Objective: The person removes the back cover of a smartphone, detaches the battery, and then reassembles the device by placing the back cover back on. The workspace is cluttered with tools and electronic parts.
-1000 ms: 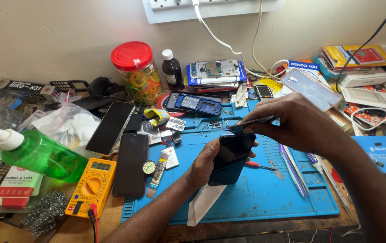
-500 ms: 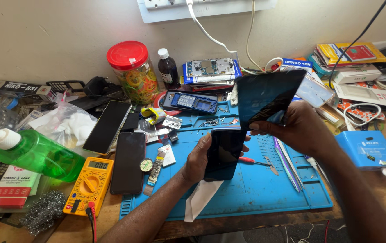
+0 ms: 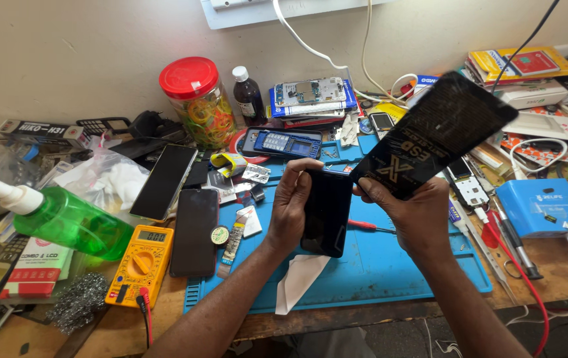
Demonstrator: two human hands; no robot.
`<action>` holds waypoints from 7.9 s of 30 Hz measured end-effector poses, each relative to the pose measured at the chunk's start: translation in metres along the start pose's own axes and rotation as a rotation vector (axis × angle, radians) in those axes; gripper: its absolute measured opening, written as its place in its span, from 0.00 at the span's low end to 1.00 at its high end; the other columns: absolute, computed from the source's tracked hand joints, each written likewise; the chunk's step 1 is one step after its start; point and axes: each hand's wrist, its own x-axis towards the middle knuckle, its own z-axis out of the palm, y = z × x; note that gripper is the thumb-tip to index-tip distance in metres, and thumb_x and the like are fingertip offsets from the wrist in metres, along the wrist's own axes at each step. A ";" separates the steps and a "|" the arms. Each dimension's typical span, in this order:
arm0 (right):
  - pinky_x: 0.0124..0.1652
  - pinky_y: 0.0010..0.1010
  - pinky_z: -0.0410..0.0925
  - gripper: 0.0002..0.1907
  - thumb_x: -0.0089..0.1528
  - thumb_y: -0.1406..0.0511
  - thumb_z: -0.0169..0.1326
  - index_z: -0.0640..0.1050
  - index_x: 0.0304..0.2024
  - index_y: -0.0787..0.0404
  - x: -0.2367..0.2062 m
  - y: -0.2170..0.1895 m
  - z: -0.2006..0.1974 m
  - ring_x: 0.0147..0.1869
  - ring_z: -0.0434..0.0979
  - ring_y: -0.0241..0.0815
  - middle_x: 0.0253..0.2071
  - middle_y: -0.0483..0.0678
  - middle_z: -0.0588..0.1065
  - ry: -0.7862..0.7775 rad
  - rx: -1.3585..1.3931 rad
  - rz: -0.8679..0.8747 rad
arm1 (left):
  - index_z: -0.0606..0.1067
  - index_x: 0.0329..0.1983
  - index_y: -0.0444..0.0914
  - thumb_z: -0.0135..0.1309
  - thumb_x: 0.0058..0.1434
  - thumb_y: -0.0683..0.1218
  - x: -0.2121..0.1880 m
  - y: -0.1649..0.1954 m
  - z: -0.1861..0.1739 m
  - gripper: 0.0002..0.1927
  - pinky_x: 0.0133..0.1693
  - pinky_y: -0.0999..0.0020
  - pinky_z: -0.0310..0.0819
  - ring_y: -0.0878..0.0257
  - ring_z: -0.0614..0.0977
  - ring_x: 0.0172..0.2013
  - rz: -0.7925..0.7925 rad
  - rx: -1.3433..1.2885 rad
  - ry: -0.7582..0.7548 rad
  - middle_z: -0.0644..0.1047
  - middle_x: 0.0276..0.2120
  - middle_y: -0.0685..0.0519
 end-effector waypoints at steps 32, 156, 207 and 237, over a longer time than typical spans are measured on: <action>0.34 0.26 0.75 0.08 0.58 0.69 0.66 0.85 0.39 0.64 -0.014 -0.033 0.019 0.35 0.83 0.32 0.33 0.47 0.84 -0.013 -0.224 0.067 | 0.62 0.55 0.41 0.68 0.55 0.43 -0.002 0.060 0.017 0.30 0.65 0.49 0.66 0.47 0.71 0.63 0.473 0.953 -0.143 0.72 0.56 0.45; 0.38 0.30 0.76 0.14 0.60 0.72 0.63 0.81 0.48 0.64 -0.093 0.005 0.052 0.44 0.85 0.48 0.44 0.53 0.82 0.060 -0.797 -0.442 | 0.74 0.52 0.38 0.66 0.59 0.53 0.016 0.024 -0.039 0.23 0.46 0.62 0.77 0.60 0.80 0.43 0.013 0.860 0.267 0.76 0.43 0.51; 0.33 0.24 0.71 0.06 0.61 0.67 0.67 0.84 0.38 0.62 -0.073 0.015 0.070 0.35 0.82 0.31 0.33 0.46 0.83 0.232 -0.435 -0.184 | 0.77 0.48 0.40 0.49 0.72 0.49 0.008 0.044 -0.020 0.10 0.55 0.61 0.70 0.59 0.77 0.50 0.159 0.719 0.195 0.77 0.44 0.53; 0.32 0.24 0.71 0.08 0.62 0.64 0.66 0.85 0.40 0.62 -0.052 -0.017 0.060 0.33 0.82 0.30 0.32 0.45 0.84 -0.011 -0.383 -0.032 | 0.73 0.52 0.39 0.53 0.66 0.47 0.005 0.042 -0.029 0.14 0.56 0.67 0.70 0.62 0.75 0.50 0.109 0.469 -0.032 0.73 0.46 0.53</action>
